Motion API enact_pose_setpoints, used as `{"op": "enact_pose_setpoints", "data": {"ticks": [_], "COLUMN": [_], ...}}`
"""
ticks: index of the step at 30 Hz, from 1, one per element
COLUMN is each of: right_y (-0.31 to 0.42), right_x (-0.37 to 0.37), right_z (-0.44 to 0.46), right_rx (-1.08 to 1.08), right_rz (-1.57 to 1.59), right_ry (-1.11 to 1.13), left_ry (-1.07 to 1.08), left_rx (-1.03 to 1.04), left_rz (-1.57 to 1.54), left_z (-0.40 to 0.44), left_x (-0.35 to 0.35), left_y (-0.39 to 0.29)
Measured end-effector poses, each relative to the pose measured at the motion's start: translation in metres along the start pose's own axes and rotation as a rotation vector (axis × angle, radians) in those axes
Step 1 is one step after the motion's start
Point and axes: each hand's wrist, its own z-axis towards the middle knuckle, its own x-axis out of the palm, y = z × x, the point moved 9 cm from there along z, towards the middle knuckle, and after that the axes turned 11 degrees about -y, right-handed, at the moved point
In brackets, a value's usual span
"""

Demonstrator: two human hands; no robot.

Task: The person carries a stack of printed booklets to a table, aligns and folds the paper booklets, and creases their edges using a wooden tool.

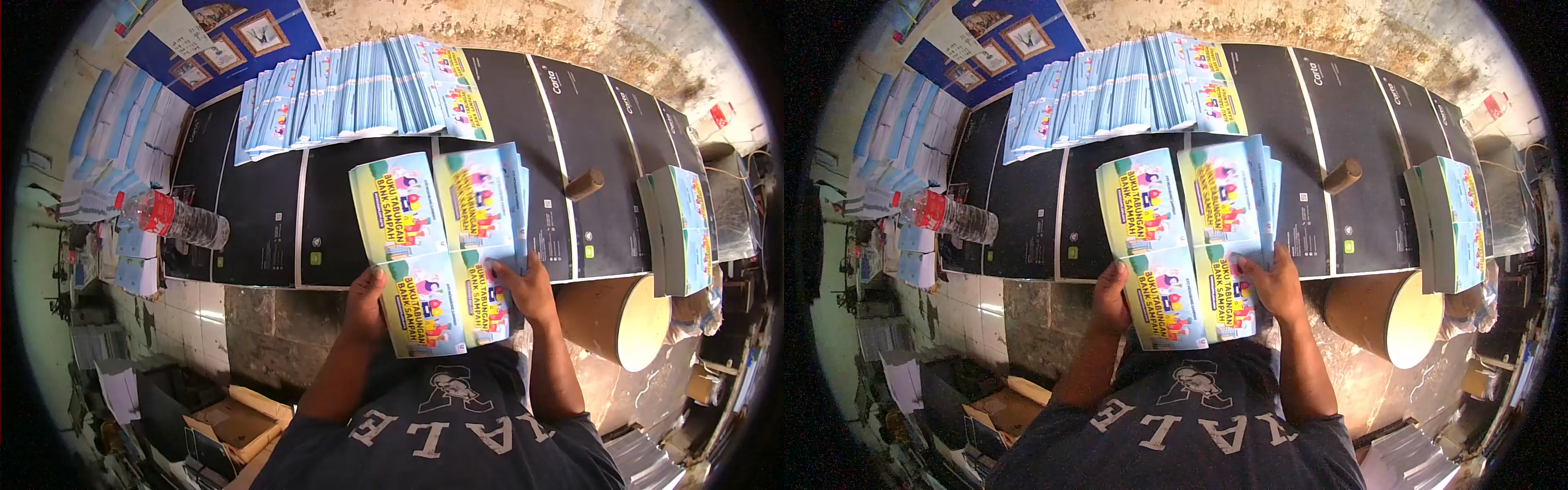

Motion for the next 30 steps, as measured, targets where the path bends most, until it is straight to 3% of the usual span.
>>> {"op": "enact_pose_setpoints", "data": {"ticks": [5, 7, 11, 15, 19, 21, 23, 25, 27, 29, 30], "right_y": [0.027, 0.061, 0.054, 0.054, 0.061, 0.06, 0.045, 0.028, 0.063, 0.061, 0.053], "right_x": [0.021, 0.015, 0.031, 0.033, 0.045, 0.041, 0.025, 0.003, -0.016, -0.009, 0.007], "right_z": [-0.013, -0.024, -0.024, -0.018, -0.021, -0.019, -0.013, -0.003, -0.003, -0.005, -0.009], "right_rx": [-0.264, -0.468, -0.429, -0.33, -0.368, -0.43, -0.099, 0.045, -0.525, -0.434, -0.332], "right_rz": [-0.398, -0.438, -0.614, -0.425, -0.331, -0.314, -0.01, -0.031, -0.593, -0.614, -0.389], "right_ry": [0.005, -0.19, 0.014, 0.006, 0.078, 0.054, -0.021, -0.103, -0.329, -0.316, -0.208], "left_ry": [0.044, 0.039, 0.09, 0.12, 0.162, 0.119, 0.063, 0.063, 0.083, 0.088, 0.073], "left_rx": [-0.003, -0.013, -0.038, -0.072, -0.159, -0.098, -0.005, -0.011, 0.008, 0.003, -0.011], "left_rz": [-0.075, -0.087, 0.011, -0.162, -0.204, -0.137, -0.178, -0.181, -0.176, -0.187, -0.157], "left_z": [0.004, 0.004, 0.006, 0.007, 0.003, 0.008, 0.01, 0.007, 0.005, 0.008, 0.01], "left_x": [0.003, 0.002, -0.003, 0.018, 0.034, 0.031, 0.025, 0.017, 0.013, 0.009, 0.01], "left_y": [0.006, 0.006, 0.012, 0.02, 0.032, 0.03, 0.015, 0.0, -0.012, -0.007, 0.001]}}
